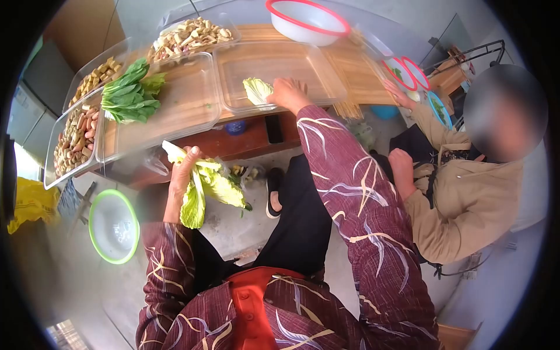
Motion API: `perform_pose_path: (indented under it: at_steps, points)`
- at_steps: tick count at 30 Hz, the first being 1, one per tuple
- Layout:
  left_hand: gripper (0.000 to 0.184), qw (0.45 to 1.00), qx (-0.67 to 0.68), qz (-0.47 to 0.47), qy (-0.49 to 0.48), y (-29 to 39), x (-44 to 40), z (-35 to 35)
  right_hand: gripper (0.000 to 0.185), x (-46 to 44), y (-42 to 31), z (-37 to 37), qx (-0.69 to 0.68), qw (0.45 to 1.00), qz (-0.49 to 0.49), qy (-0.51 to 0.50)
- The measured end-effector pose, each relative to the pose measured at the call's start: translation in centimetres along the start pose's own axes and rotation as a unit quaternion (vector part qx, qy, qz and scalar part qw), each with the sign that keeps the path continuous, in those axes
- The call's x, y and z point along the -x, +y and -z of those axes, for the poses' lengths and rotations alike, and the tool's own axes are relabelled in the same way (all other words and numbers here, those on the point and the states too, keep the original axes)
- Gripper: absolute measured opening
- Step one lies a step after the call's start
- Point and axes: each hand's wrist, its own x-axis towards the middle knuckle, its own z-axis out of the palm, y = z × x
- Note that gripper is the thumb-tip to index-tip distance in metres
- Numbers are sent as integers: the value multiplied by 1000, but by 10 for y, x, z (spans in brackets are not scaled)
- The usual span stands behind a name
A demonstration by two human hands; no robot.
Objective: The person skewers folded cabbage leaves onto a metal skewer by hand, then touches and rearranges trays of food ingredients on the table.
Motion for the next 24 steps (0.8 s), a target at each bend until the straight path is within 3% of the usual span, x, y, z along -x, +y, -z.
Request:
perform_pose_path:
  at_steps: [3,7,10,12,14,18,22,24]
  points:
    - [21,998,-55,-27,-4,1,0,6,36,-17,2,-4,31,997,1,-78]
    - [22,991,-74,-107,-17,-1,2,-1,36,-40,11,-24,15,994,-33,-99]
    - [23,981,-134,-142,-9,1,2,4,27,-62,36,-41,-84,981,38,-171]
    - [23,970,-177,-164,6,0,1,8,25,-54,47,-37,-243,963,59,-97]
    - [26,950,-260,-169,36,-1,-3,10,25,-41,36,-18,-180,978,31,-103]
    - [26,956,-235,-174,34,-6,0,1,28,-21,14,-2,-71,991,-30,-111]
    - [23,951,-240,-196,18,-12,-1,0,31,-31,2,-16,-93,985,-28,-144]
    - [22,950,-248,-192,4,-13,-2,1,26,-47,4,-41,-92,990,-17,-105]
